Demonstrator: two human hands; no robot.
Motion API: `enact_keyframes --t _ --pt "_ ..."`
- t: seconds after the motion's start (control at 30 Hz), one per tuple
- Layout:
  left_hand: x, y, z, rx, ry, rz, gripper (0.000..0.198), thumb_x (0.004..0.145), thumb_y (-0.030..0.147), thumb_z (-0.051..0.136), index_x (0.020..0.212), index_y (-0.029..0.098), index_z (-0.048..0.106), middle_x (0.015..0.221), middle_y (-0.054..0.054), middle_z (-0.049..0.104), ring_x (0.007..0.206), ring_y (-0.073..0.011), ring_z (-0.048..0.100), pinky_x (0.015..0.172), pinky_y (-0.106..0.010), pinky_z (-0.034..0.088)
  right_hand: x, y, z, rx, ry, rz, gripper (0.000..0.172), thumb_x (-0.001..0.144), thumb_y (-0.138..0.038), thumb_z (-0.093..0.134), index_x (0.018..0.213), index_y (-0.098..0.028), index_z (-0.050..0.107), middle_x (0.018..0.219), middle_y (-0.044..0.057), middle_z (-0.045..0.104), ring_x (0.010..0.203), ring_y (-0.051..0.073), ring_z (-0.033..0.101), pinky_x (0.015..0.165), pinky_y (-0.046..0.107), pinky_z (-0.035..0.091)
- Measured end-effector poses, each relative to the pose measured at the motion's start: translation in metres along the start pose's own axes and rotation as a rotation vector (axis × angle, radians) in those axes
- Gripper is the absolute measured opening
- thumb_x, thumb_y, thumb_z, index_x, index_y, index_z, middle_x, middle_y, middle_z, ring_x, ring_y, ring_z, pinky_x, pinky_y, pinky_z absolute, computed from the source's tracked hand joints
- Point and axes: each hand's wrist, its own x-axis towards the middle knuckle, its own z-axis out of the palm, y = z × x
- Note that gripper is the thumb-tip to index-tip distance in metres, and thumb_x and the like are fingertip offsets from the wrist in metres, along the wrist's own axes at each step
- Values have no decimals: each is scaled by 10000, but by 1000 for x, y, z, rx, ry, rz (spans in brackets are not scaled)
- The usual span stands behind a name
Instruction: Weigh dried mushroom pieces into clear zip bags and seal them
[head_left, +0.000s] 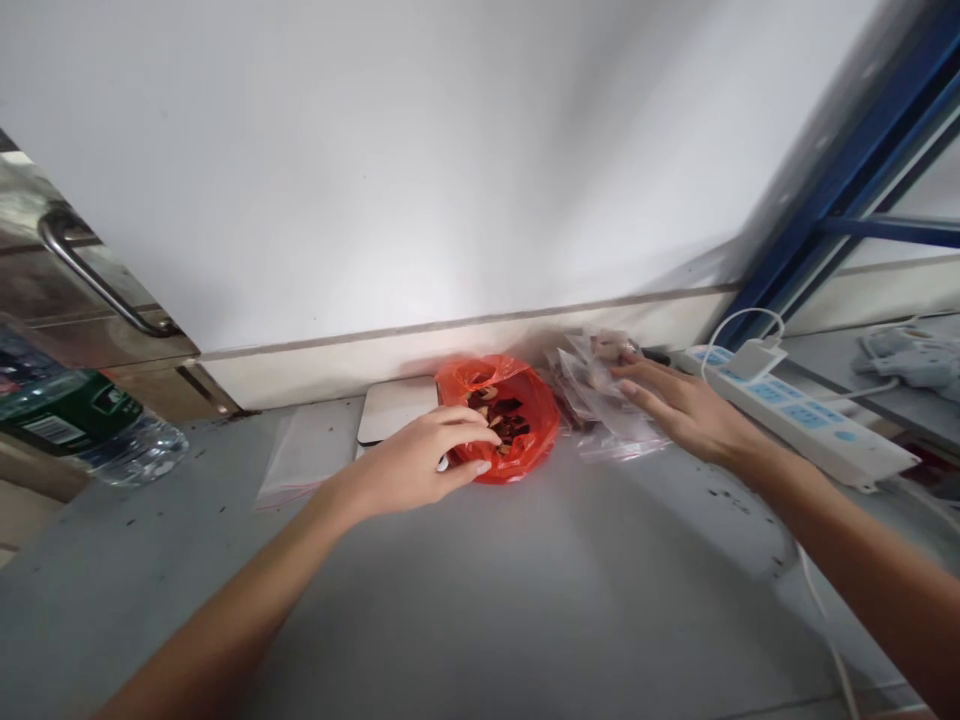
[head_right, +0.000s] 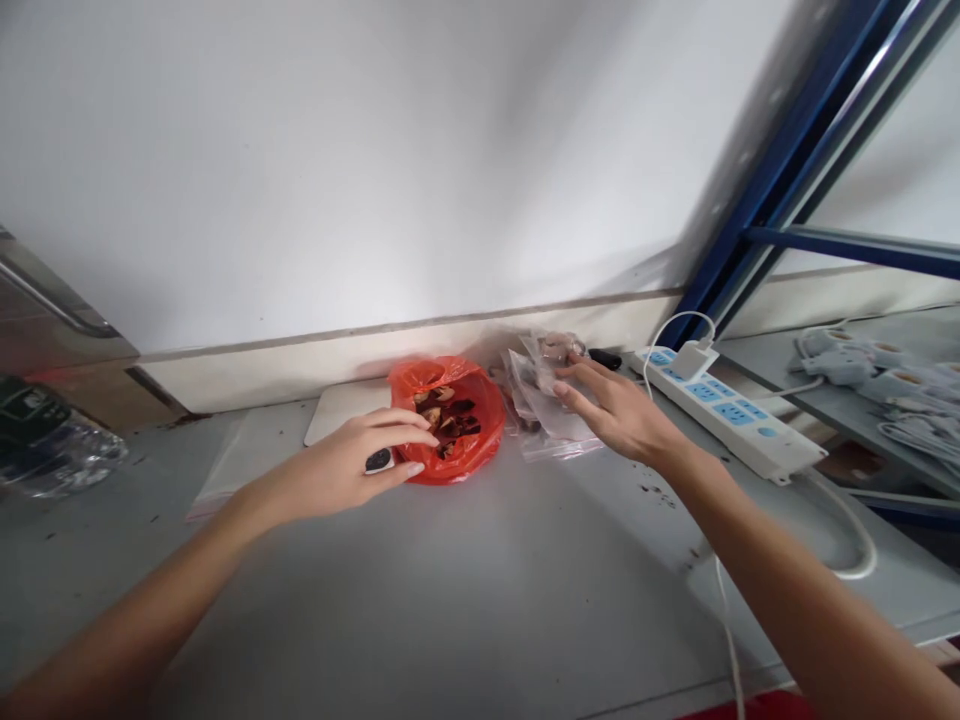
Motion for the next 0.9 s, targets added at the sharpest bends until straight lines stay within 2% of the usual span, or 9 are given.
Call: enact_keyframes --t 0.07,0.13,0.2,0.27,0.37,0.43,0.53,0.7,0.9 --pt "-1 1 0 9 -12 -12 304 1016 357 522 1238 255 704 1401 -103 613 1211 -248 637 1029 -398 511 7 -7 -1 -42 26 36 520 957 -607 314 941 -247 688 1090 142 762 1140 405 685 907 553 567" --pt "-2 1 1 14 -20 -13 303 1016 347 519 1241 257 701 1391 -95 617 1208 -242 636 1025 -388 511 14 -12 0 -86 109 48 368 919 -506 424 922 -234 672 1040 154 767 1006 408 717 850 573 566" --pt "-3 1 0 17 -13 -11 305 1015 353 518 1240 259 701 1386 -87 620 1210 -238 633 1013 -372 517 19 -19 4 -110 194 19 262 846 -364 514 992 -217 674 1148 164 749 1053 409 701 908 590 541" --pt "-4 -1 0 19 4 -4 308 1013 359 519 1241 260 701 1389 -85 620 1211 -237 632 996 -358 526 23 -31 8 -88 242 -37 295 826 -284 515 1063 -220 679 1252 150 718 1168 387 662 994 565 508" --pt "-5 -3 -4 21 40 27 303 1011 346 527 1247 259 695 1366 -81 639 1206 -229 632 1004 -352 517 27 -60 10 39 236 -183 269 866 -301 515 1047 -238 704 1146 117 755 1078 335 699 943 487 538" --pt "-7 -3 -11 25 64 42 284 1012 335 522 1214 247 701 1298 -76 676 1149 -217 654 984 -346 515 30 -83 10 130 125 -300 260 884 -319 499 963 -225 729 995 98 780 912 297 724 843 439 555" --pt "-13 -4 -28 43 82 17 239 1001 291 507 1081 212 718 1112 -59 734 965 -193 688 848 -305 524 36 -116 9 193 -147 -472 254 893 -303 497 891 -224 738 894 60 777 766 232 690 739 369 531" --pt "-38 -16 -69 150 -21 -184 264 969 288 470 832 196 677 758 0 682 634 -151 598 579 -249 416 43 -156 14 201 -650 -530 349 962 -365 463 751 -218 700 704 18 694 581 165 569 565 310 439" --pt "-58 -44 -89 216 -177 -664 132 857 217 563 903 201 686 922 -22 744 759 -169 656 622 -232 436 43 -178 34 216 -736 -483 324 955 -376 483 845 -205 736 883 60 760 802 222 691 715 334 501"
